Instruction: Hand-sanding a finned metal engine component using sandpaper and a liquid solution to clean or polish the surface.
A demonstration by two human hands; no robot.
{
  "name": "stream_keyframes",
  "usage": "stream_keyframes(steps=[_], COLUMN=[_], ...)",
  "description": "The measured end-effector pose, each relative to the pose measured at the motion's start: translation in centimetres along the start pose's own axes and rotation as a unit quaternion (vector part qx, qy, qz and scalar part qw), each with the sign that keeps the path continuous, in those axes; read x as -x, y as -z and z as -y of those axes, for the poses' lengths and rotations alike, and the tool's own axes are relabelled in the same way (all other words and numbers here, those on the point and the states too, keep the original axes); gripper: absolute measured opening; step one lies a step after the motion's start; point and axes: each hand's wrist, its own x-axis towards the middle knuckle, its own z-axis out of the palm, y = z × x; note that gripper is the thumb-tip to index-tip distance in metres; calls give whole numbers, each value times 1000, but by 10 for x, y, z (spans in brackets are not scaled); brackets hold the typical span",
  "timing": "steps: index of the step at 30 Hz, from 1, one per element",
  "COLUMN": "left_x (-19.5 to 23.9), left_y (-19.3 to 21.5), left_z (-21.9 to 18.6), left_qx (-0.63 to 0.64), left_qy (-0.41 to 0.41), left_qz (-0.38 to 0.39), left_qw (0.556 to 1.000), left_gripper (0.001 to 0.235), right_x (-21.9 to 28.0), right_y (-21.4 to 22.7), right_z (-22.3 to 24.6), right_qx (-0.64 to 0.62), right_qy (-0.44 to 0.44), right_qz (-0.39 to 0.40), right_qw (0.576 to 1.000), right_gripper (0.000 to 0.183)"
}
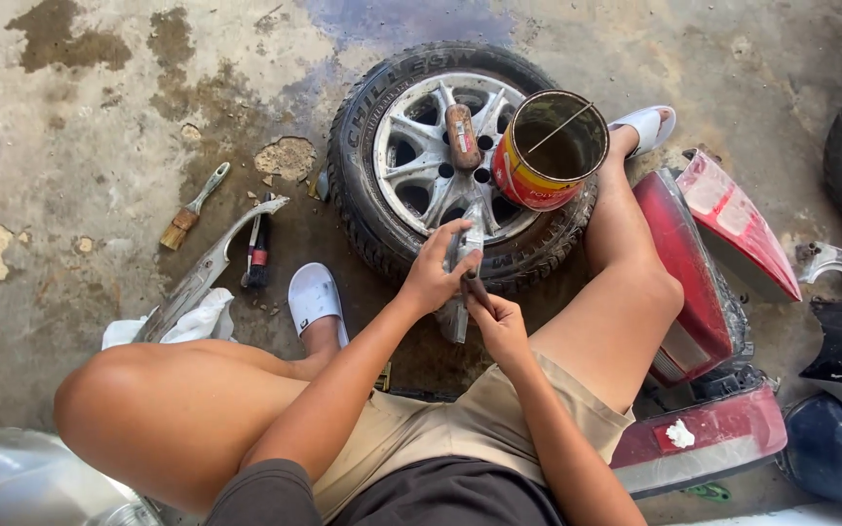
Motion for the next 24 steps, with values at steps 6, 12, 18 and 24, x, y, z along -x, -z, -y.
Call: stream_keyframes(steps=[6, 12, 18, 24], left_x=[-2, -7, -7, -10], left_y=[-2, -30, -58, -34], left_z=[-6, 14, 25, -9], left_qx=[59, -14, -138, -62], left_qy=[21, -45, -90, 10], left_qz=[-48, -125, -154, -77], left_qw=[997, 991, 974, 995], left_gripper=[50, 38, 34, 49], right_x=[-5, -10, -79, -89], right_y=[3, 4, 20, 35], right_z=[18, 25, 17, -9], right_qx=[16, 147, 200, 215], right_qy=[-43, -92, -111, -169], right_qz=[-39, -45, -69, -48], right_qw=[998, 984, 971, 961], right_gripper=[51, 50, 55, 64])
